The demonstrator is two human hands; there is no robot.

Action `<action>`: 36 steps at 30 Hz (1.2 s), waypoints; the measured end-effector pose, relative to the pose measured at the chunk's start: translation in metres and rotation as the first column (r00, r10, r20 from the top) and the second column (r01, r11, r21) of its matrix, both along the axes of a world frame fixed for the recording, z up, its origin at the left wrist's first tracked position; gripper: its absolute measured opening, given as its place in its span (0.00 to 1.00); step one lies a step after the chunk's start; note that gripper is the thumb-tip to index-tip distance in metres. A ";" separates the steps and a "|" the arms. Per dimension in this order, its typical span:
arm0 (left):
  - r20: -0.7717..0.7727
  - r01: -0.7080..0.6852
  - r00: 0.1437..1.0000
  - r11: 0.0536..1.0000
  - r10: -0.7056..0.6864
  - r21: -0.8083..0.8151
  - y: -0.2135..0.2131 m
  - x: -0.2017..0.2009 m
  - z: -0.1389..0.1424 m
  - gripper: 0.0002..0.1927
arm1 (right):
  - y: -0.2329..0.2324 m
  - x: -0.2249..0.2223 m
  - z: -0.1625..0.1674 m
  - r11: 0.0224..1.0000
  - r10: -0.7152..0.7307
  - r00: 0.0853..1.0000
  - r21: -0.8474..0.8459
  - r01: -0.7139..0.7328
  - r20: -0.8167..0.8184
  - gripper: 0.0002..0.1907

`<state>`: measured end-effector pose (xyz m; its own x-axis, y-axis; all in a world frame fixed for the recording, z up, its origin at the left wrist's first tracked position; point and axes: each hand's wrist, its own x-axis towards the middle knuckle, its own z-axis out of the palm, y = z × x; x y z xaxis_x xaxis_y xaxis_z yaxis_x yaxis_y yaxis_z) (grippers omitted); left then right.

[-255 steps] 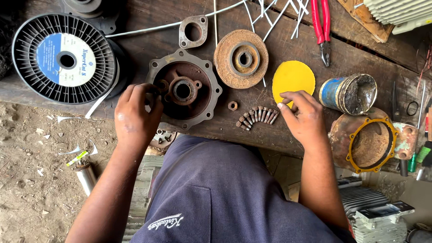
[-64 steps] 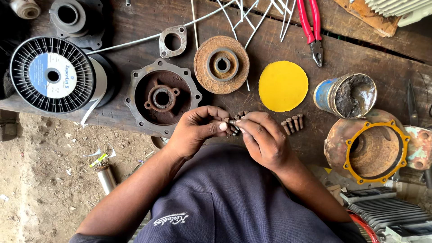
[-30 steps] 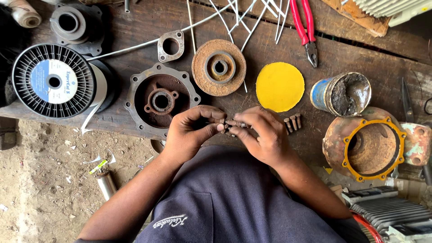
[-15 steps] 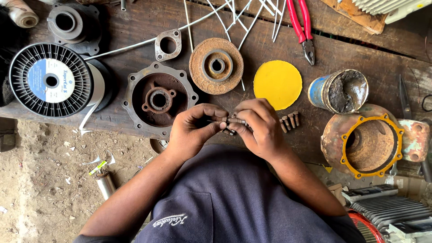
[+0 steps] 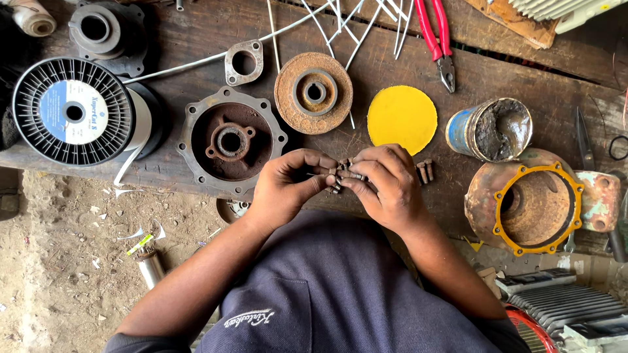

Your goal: The person removes bolts and washers from a motor endbell, then arranges them in a curved row on the workbench. The person also wipes hands with a rag and moves a rotor aside to access the fasteners.

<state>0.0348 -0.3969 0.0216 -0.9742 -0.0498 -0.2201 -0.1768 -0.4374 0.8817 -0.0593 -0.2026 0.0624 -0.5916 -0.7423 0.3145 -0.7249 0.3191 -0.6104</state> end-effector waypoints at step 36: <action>-0.166 -0.030 0.986 0.967 -0.013 -0.252 0.000 0.010 0.009 0.15 | 0.013 0.012 -0.022 0.995 0.024 0.990 -0.094 -0.011 0.137 0.12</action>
<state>0.0445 -0.3966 0.0309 -0.9952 -0.0914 -0.0352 -0.0165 -0.1975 0.9802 -0.0471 -0.1900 0.0406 -0.6211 -0.7245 0.2989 -0.6367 0.2441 -0.7315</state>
